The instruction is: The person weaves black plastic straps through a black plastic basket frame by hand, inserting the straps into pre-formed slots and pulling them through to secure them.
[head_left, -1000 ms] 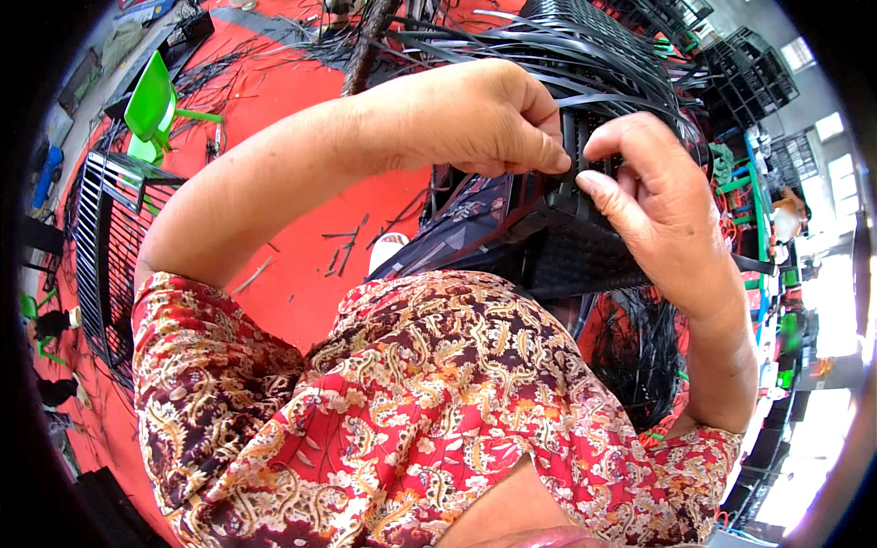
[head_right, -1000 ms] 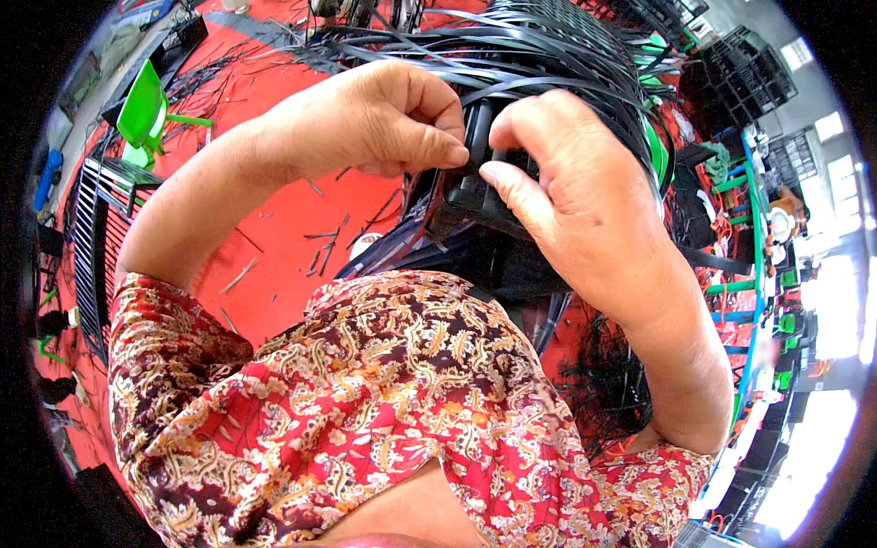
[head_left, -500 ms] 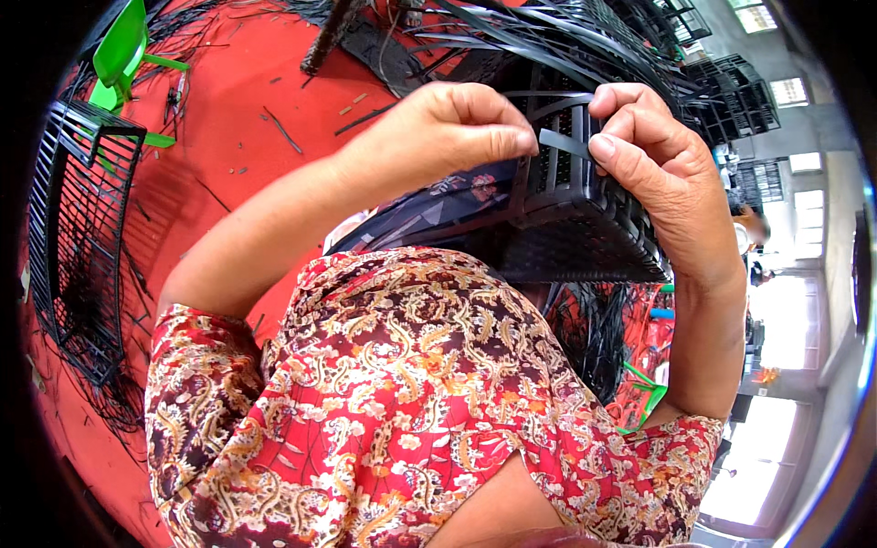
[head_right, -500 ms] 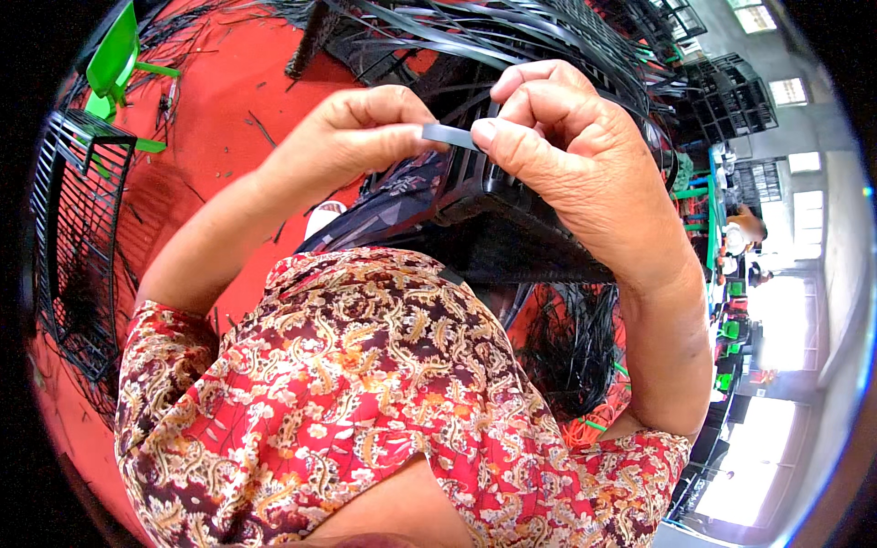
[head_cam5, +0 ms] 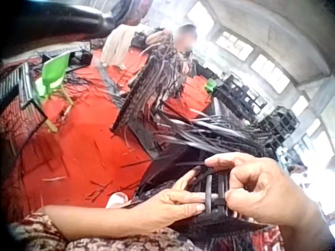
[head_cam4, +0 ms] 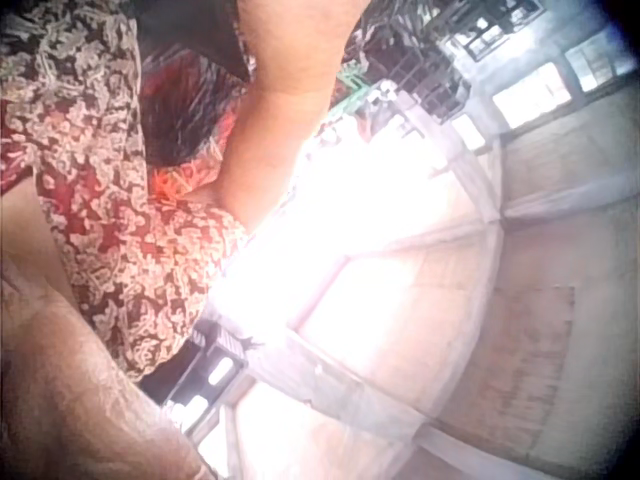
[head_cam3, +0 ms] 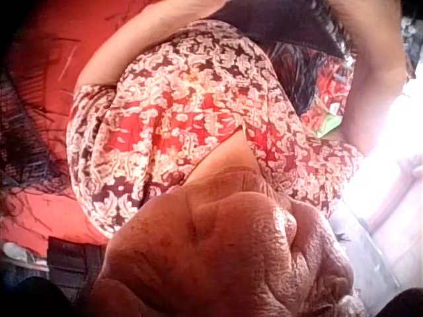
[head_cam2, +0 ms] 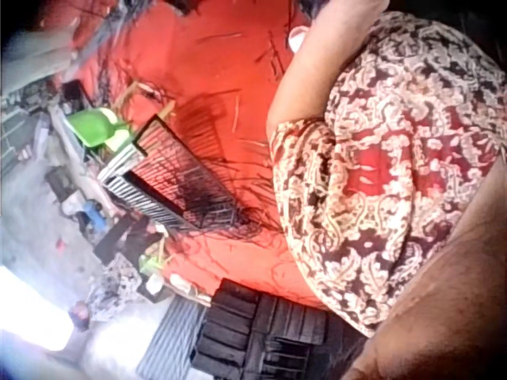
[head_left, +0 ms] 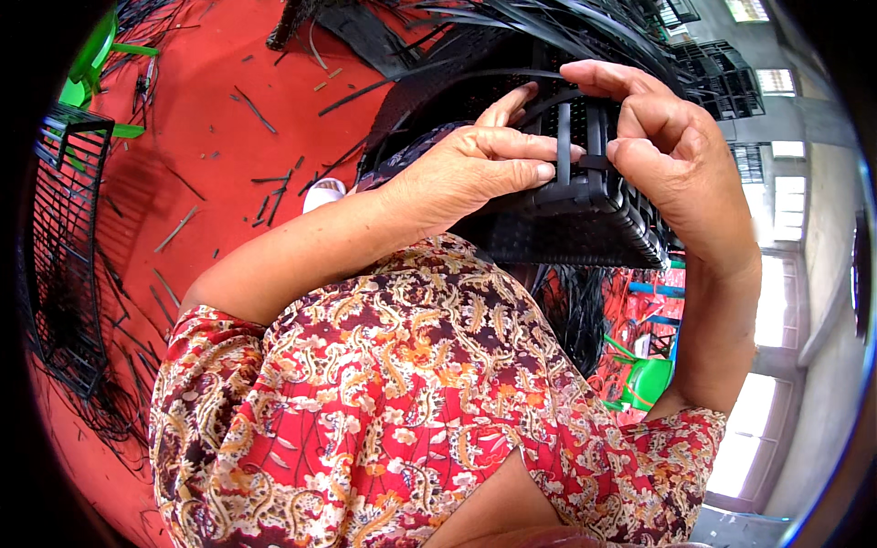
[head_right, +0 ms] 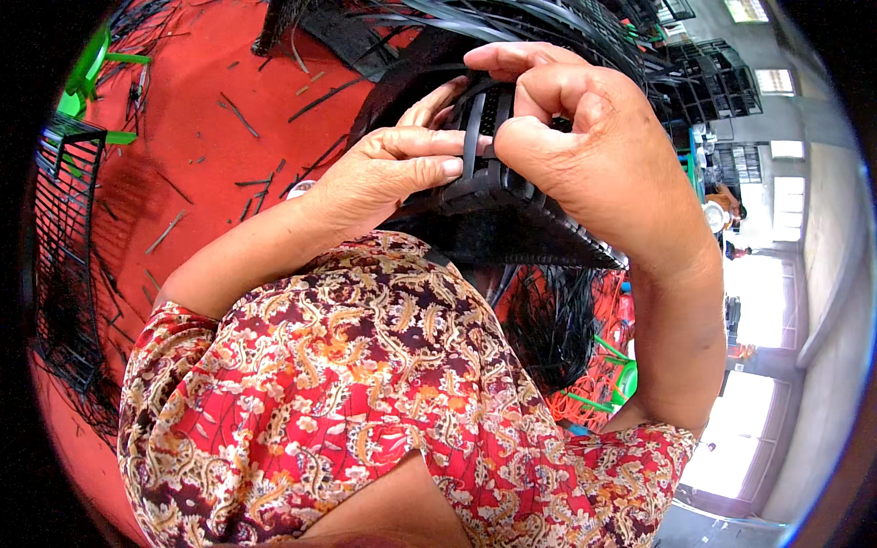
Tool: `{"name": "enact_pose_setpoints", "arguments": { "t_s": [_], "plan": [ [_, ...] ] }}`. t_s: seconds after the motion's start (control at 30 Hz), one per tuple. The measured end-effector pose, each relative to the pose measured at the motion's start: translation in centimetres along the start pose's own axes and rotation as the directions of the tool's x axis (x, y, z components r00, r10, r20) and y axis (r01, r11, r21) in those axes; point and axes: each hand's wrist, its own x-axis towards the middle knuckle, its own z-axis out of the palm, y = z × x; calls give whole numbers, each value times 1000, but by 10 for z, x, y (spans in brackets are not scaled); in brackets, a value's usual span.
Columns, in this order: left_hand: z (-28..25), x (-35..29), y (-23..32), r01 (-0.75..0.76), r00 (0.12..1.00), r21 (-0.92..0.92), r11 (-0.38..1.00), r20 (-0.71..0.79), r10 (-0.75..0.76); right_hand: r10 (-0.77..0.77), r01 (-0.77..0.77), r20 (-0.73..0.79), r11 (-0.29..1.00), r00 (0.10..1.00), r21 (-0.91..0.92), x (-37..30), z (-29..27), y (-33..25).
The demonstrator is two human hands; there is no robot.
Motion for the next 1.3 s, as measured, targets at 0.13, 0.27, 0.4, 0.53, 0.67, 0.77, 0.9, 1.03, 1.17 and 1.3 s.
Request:
{"name": "enact_pose_setpoints", "arguments": {
  "t_s": [0.13,0.27,0.4,0.53,0.67,0.77,0.9,1.03,1.17,1.3],
  "plan": [
    [4,3,-3,-30,999,-67,997,-25,28,8,5,82,988,997,-153,7,-5,-5],
    [18,13,3,-65,997,-118,991,-43,60,-87,116,153,974,984,-193,5,-21,-5],
    [18,17,9,-49,997,-9,999,-69,48,-95,122,108,951,990,-284,-2,-19,-10],
    [12,9,15,-174,970,270,947,-118,212,-199,175,0,862,980,-475,-8,-19,-14],
    [2,-9,21,-121,972,492,862,-117,203,-263,219,-33,861,964,-459,-15,-17,-9],
    [0,-14,11,-29,989,362,932,-125,79,-138,104,-53,904,989,-416,-19,-16,-13],
    [1,-12,8,15,993,272,962,-115,17,-272,226,-48,875,961,-428,-23,-24,3],
    [0,-13,9,63,994,300,952,-105,-33,-228,167,-109,901,968,-401,-36,-33,2],
    [-16,-19,3,108,994,460,881,-60,-91,-208,78,-272,904,940,-420,-65,-45,4],
    [-58,-49,-8,146,988,638,756,-129,-82,-162,3,-519,956,839,-292,-97,-67,19]
  ]
}}
